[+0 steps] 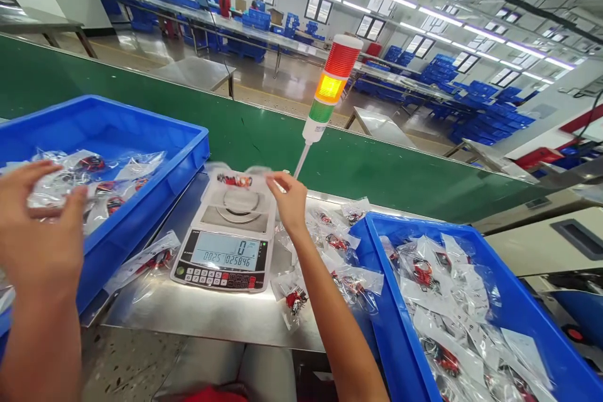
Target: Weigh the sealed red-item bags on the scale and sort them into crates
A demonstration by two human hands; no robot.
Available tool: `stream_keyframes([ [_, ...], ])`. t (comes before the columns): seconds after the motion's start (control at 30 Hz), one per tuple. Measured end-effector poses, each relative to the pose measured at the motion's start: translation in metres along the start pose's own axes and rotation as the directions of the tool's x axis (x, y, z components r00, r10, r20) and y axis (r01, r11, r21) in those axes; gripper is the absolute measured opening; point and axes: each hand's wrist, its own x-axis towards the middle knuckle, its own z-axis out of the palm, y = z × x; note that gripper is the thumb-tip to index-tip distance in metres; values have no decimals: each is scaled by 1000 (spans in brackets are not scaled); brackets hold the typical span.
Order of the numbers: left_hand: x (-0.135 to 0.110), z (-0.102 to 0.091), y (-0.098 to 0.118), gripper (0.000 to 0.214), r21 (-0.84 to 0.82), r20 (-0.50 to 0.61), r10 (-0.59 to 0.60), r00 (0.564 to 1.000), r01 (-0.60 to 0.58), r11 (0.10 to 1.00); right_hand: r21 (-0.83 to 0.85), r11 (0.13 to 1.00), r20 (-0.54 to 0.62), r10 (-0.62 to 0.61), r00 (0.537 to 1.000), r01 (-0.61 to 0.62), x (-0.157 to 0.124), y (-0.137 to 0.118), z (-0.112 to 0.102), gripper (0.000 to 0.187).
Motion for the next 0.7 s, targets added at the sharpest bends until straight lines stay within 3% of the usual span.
stream_keyframes([
  [0.07,-18,4,20,30,14,12,67,998,-67,998,-14,999,51,50,997,-49,-14,19,-9,27],
  [0.2,-35,19,39,22,-48,96,150,984,-145,988,-204,977,0,55,998,-54,-48,38,-58,31],
  [0.27,-37,28,40,20,-81,130,178,975,-168,982,-392,918,3,65,998,-59,-63,44,-81,28],
  [0.37,-37,41,41,20,-133,179,217,960,-196,972,-600,800,120,105,987,-13,-84,54,-99,25],
  [0.47,-38,50,43,19,-160,211,233,949,-201,966,-680,728,237,105,966,87,-96,67,-99,24],
  [0.57,-40,54,46,18,-170,219,230,948,-195,966,-748,634,326,90,941,198,-90,82,-91,41],
  [0.7,-40,53,50,17,-169,239,242,940,-205,964,-862,471,322,225,920,186,-66,102,-75,67],
])
